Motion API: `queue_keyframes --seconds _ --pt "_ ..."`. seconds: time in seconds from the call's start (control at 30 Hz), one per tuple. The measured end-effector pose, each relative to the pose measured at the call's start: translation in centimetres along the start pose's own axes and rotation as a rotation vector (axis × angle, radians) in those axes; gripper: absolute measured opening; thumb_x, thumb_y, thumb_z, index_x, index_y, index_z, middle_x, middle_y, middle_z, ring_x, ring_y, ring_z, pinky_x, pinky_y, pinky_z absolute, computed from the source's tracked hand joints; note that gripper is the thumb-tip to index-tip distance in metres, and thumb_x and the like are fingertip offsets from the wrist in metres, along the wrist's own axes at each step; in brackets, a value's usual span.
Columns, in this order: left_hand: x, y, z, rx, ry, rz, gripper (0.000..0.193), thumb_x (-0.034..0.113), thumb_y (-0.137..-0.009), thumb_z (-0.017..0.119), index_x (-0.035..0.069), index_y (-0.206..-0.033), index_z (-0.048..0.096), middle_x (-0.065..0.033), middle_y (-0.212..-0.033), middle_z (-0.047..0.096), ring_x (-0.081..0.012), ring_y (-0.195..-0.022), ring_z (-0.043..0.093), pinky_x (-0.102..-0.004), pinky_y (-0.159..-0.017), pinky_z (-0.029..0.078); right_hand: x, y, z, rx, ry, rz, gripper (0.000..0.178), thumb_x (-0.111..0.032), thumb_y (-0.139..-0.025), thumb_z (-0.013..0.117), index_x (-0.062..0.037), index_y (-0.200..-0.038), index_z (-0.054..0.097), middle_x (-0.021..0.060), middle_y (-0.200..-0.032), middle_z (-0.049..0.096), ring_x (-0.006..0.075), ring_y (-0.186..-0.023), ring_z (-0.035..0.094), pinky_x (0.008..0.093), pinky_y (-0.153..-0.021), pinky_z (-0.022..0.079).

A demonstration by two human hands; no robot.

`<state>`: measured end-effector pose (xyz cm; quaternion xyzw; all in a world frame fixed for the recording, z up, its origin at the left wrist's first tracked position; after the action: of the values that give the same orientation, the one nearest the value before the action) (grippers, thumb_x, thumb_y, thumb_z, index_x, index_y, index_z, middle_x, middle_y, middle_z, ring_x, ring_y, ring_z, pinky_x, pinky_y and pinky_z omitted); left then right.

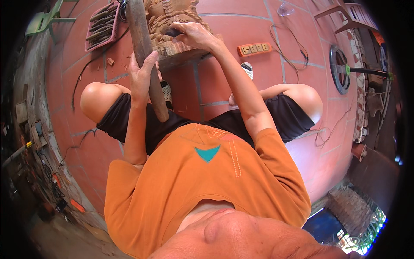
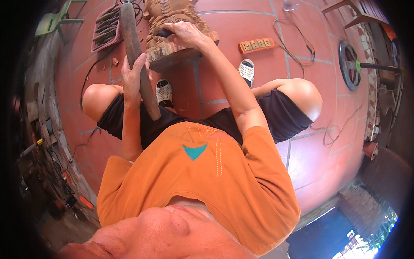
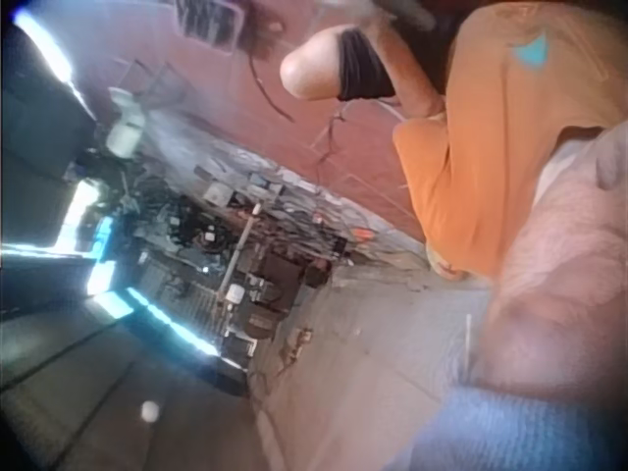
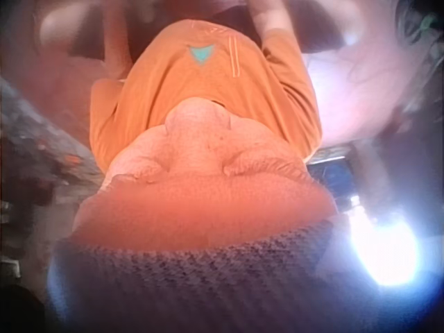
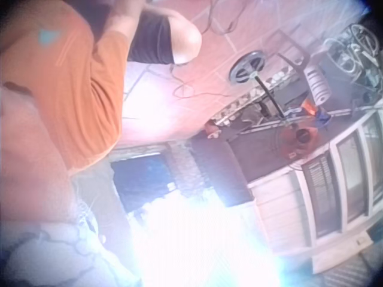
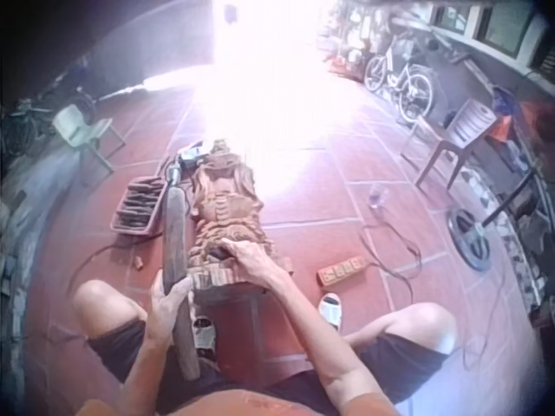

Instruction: The person carves a wooden block using a chisel and mallet. They hold the chisel against the wood and strike it with the mallet to shape the surface.

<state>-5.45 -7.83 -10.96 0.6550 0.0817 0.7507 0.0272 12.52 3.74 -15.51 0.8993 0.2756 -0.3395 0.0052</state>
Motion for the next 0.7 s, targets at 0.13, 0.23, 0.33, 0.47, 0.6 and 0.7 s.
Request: queue_keyframes --seconds 0.13,0.23,0.33,0.47,0.6,0.7 --pt "0.0 0.5 0.6 -0.045 0.020 -0.058 0.025 0.023 -0.096 0.070 0.006 -0.106 0.054 -0.0021 -0.073 0.059 -0.0091 -0.050 0.056 -0.0229 -0.044 0.048 3.5 0.4 -1.5 0.064 -0.414 0.114 0.041 -0.017 -0.093 0.073 -0.0130 -0.132 0.060 0.0052 -0.113 0.071 0.0146 -0.095 0.068 0.0319 -0.080 0.055" --pt "-0.4 0.4 0.2 -0.052 0.000 -0.039 0.023 0.024 -0.099 0.068 0.007 -0.106 0.054 -0.0034 -0.073 0.060 -0.0103 -0.049 0.057 -0.0230 -0.044 0.048 3.9 0.9 -2.4 0.043 -0.601 0.152 0.044 -0.015 -0.095 0.072 -0.0142 -0.137 0.058 0.0013 -0.115 0.070 0.0134 -0.095 0.067 0.0303 -0.081 0.055" --pt "-0.5 0.3 -0.3 -0.043 0.024 -0.057 0.023 0.024 -0.099 0.068 0.007 -0.106 0.053 -0.0034 -0.073 0.060 -0.0108 -0.049 0.057 -0.0231 -0.044 0.047 3.4 0.9 -2.5 0.020 -0.494 0.066 0.047 -0.016 -0.095 0.072 -0.0129 -0.140 0.057 0.0016 -0.113 0.070 0.0123 -0.094 0.067 0.0299 -0.081 0.055" --pt "-0.6 0.2 -0.9 -0.040 0.079 -0.078 0.023 0.024 -0.099 0.068 0.008 -0.105 0.053 -0.0038 -0.072 0.060 -0.0113 -0.048 0.057 -0.0234 -0.043 0.047 3.8 1.1 -4.7 0.045 -0.033 0.111 0.047 -0.017 -0.094 0.073 -0.0098 -0.139 0.057 0.0027 -0.109 0.070 0.0109 -0.098 0.066 0.0298 -0.080 0.056" --pt "-0.5 -0.2 -0.4 -0.054 0.067 -0.078 0.026 0.023 -0.096 0.071 0.006 -0.106 0.054 -0.0021 -0.072 0.059 -0.0097 -0.047 0.055 -0.0235 -0.043 0.047 6.1 1.3 -6.1 0.124 -0.615 0.118 0.066 -0.028 -0.087 0.075 -0.0120 -0.146 0.050 0.0227 -0.132 0.063 0.0409 -0.112 0.067 0.0496 -0.088 0.056" --pt "-0.3 0.0 -0.3 -0.040 0.063 -0.097 0.027 0.023 -0.095 0.072 0.006 -0.107 0.055 -0.0020 -0.073 0.059 -0.0095 -0.048 0.055 -0.0234 -0.043 0.047 4.3 1.1 -5.0 0.194 -0.716 0.141 0.063 -0.023 -0.085 0.073 -0.0093 -0.142 0.053 0.0188 -0.122 0.068 0.0327 -0.103 0.070 0.0467 -0.084 0.057"
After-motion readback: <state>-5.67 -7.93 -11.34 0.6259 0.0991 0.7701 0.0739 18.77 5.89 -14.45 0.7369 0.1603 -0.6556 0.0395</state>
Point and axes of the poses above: each hand's wrist, its own y-axis away from the middle knuckle, its own z-axis out of the palm, x = y × z, the point moved 6 cm from there along -y, towards the middle knuckle
